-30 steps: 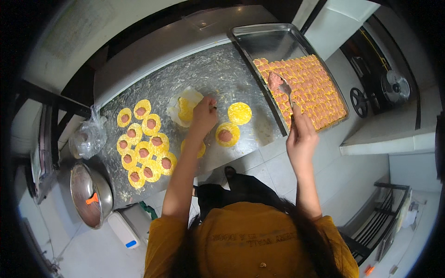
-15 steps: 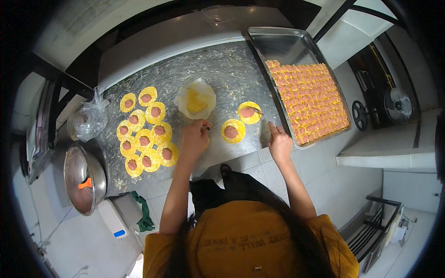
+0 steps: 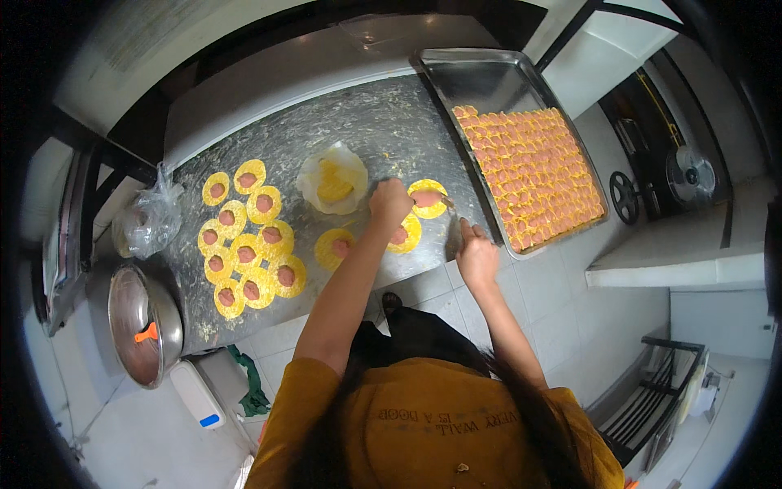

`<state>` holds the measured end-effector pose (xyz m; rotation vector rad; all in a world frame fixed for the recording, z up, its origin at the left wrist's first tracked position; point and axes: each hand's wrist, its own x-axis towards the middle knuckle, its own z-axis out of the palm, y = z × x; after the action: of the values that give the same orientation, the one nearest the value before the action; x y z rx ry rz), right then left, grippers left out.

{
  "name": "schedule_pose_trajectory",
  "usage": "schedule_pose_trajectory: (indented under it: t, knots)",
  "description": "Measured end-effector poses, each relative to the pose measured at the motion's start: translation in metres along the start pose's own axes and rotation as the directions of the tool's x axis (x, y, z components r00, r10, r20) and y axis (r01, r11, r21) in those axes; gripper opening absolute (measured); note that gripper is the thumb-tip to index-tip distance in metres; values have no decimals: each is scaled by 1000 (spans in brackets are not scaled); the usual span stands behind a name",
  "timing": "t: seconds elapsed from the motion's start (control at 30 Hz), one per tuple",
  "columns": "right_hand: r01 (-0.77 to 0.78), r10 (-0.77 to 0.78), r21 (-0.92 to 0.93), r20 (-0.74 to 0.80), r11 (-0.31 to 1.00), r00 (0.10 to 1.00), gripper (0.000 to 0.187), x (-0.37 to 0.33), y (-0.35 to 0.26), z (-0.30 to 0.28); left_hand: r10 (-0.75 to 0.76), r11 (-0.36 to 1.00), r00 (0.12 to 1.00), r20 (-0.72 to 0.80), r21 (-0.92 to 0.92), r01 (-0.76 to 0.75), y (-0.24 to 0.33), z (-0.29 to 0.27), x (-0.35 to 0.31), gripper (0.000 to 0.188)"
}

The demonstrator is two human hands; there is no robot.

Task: The person scoops a pink filling from a metal bowl using a spoon and places it into yellow circular wrappers on a countertop. They then fold the wrappers around the filling to form small dumplings and place them onto a metal tray.

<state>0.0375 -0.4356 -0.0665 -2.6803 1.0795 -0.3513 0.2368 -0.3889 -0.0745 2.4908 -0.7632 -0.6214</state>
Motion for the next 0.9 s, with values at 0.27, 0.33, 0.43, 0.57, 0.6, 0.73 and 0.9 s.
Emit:
schedule_pose_trajectory:
  t: [0.27,0.33,0.43,0.57,0.6,0.73,0.9]
  knots:
    - [-52,52,17,12,998,999,48,0,-2,5,316,845,948,-39,-443,-299,-13,21,7,15]
    - [-71,71,0,37,997,997,49,1,-6,4,352,761,936,-31,-573,-305,-15,27,5,13]
    - [-77,82,-66,69,995,994,44,4,-17,-5,309,722,946,-102,-622,-303,-6,34,-1,10]
    - [-56,69,-193,61,980,996,32,7,-28,-6,260,700,960,-103,-664,-261,4,38,-8,11]
    - [-59,73,-211,61,976,995,31,8,-30,-7,269,685,956,-115,-675,-275,2,46,-4,11]
    - [-91,110,-196,92,976,990,30,8,-38,-6,337,655,932,-135,-678,-335,5,52,-6,15]
    - [-144,160,-150,101,978,982,27,8,-41,-1,232,723,961,-149,-634,-273,-1,62,-2,12]
